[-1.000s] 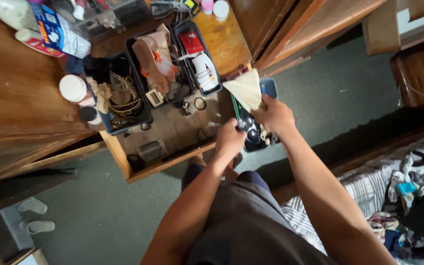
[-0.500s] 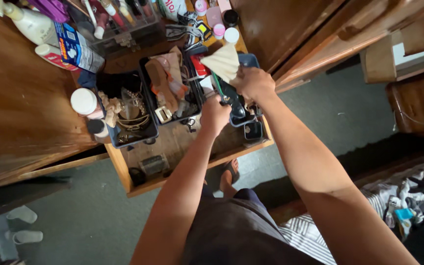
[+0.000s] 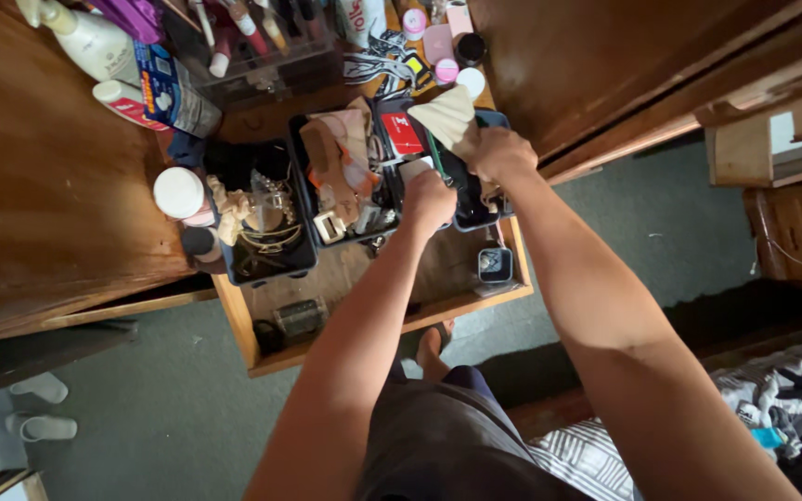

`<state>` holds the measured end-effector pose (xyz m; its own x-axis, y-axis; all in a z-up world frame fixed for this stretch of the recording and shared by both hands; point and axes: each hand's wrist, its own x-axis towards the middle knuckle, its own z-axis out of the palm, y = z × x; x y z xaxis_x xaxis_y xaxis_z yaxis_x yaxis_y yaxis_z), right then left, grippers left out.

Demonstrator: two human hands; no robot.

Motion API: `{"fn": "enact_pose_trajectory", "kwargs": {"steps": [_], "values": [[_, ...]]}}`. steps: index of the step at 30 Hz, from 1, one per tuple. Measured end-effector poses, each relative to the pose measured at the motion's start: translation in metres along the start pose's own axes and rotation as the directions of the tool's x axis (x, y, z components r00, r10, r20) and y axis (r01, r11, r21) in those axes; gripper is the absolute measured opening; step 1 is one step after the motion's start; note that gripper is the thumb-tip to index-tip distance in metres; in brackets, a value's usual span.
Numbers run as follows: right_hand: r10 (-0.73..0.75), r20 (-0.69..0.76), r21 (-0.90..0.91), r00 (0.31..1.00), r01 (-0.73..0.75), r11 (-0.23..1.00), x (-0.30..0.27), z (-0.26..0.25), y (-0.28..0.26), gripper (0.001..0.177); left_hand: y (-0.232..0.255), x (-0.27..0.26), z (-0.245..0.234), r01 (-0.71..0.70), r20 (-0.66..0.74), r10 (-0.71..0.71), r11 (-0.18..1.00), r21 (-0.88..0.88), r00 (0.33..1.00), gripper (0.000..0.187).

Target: The person opens a wooden dresser drawer and rearranges small items inside, including jewelry, combs, and packaged goods. They then close the drawer and move to a bed, where they pick up and fold several pairs of socks before placing them into another drawer.

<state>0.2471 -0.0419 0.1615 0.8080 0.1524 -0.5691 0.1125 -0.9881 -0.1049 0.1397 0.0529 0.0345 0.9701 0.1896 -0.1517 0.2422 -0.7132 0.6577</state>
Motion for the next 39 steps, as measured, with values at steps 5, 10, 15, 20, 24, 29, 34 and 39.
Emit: {"fn": "enact_pose_trajectory", "kwargs": {"steps": [5,10,15,20,24,29,34,39], "values": [[-0.01,-0.046,0.038,0.999,0.012,0.999,0.021,0.007,-0.004,0.058,0.017,-0.022,-0.012,0.169,-0.123,-0.194,0.968,-0.184,0.973,0.029],[-0.038,-0.155,0.121,0.987,0.057,0.991,0.032,0.026,-0.004,0.045,0.017,-0.039,-0.004,0.116,-0.143,-0.121,0.992,-0.042,0.982,0.037],[-0.101,-0.176,0.075,0.979,0.116,0.99,0.045,0.036,-0.002,0.042,0.022,-0.047,-0.02,0.111,-0.078,-0.115,0.992,-0.053,0.99,0.052],[-0.135,-0.21,0.17,0.968,0.172,0.97,0.049,0.035,0.001,0.036,0.04,-0.072,-0.053,0.025,-0.045,-0.026,1.0,-0.018,0.999,0.057],[-0.263,-0.336,0.18,0.904,0.336,0.925,0.014,0.018,0.016,0.077,0.051,-0.109,-0.057,-0.081,-0.167,0.074,0.996,-0.034,0.983,0.037],[-0.126,-0.711,0.438,0.692,0.576,0.69,-0.067,0.046,0.073,0.037,0.044,-0.153,0.01,0.023,-0.144,-0.065,0.962,-0.272,0.988,0.016],[0.234,-0.539,0.822,0.809,0.444,0.358,-0.137,0.135,0.159,0.014,0.018,-0.145,0.11,0.252,0.012,-0.262,0.913,-0.321,0.965,0.021],[0.326,-0.182,0.896,0.928,0.02,0.443,-0.206,0.197,0.194,0.015,0.04,-0.121,0.131,0.303,-0.008,-0.307,0.945,-0.124,0.952,0.027]]}}
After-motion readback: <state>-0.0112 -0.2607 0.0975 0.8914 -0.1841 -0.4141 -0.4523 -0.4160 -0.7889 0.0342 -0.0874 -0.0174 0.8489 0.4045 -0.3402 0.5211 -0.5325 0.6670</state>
